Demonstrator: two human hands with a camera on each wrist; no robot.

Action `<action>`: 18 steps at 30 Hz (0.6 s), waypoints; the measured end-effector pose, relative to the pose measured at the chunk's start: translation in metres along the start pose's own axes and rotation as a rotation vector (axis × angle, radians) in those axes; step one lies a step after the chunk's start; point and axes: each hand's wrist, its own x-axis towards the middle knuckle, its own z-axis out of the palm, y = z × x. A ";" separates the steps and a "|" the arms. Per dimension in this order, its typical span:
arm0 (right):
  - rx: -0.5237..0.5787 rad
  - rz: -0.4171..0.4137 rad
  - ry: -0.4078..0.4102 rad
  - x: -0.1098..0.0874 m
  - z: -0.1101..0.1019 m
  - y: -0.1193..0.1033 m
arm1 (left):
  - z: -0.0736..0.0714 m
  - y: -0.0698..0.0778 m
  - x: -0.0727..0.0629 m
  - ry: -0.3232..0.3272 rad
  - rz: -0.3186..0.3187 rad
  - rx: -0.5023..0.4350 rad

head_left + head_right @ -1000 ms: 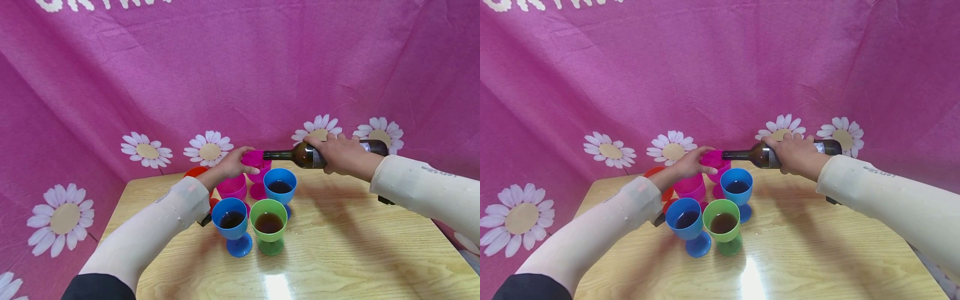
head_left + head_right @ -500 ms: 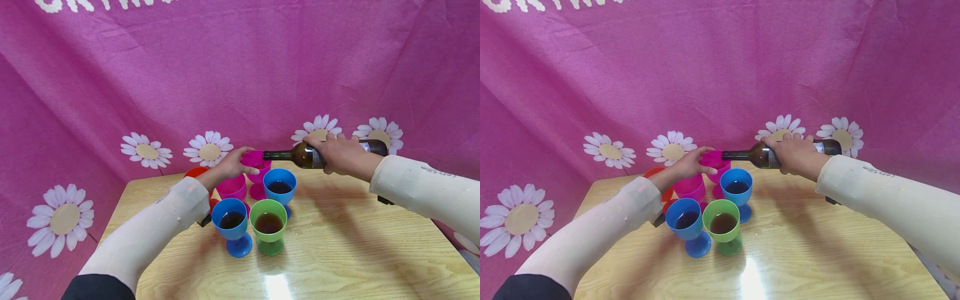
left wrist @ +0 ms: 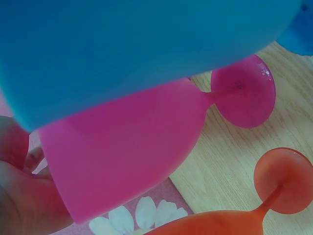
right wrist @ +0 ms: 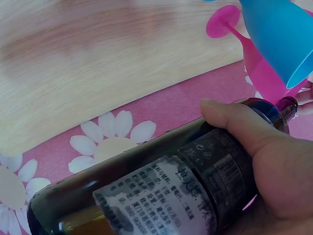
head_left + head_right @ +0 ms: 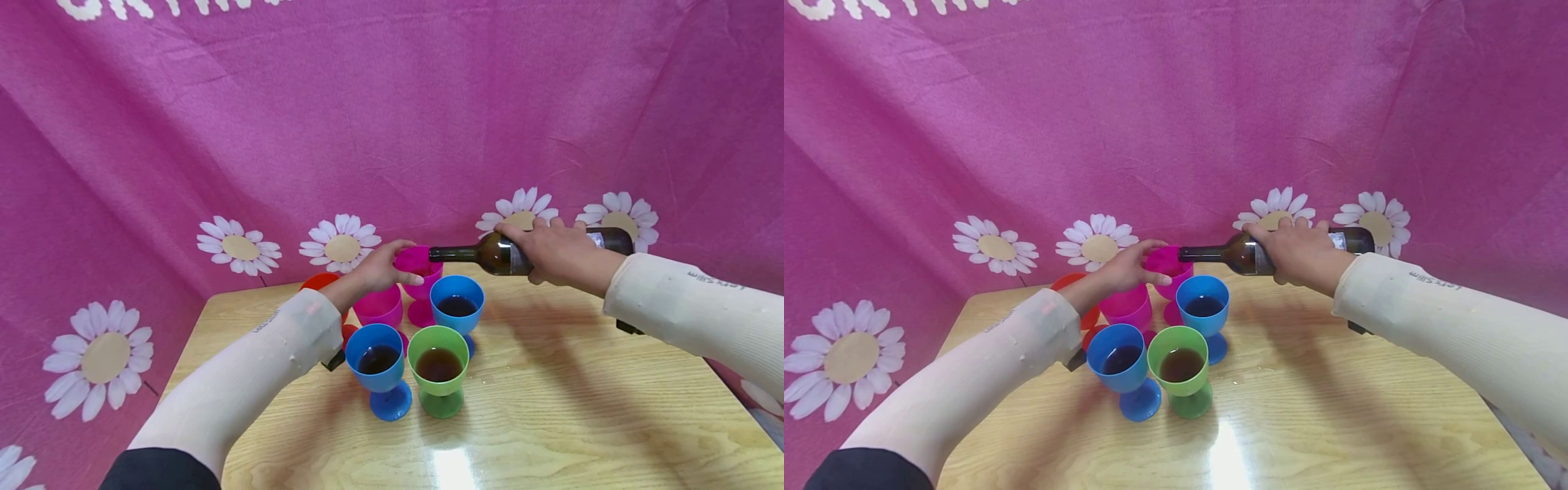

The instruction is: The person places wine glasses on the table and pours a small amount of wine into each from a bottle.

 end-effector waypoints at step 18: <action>0.008 0.001 0.001 0.000 0.000 0.000 | 0.001 0.000 0.000 0.010 0.000 0.002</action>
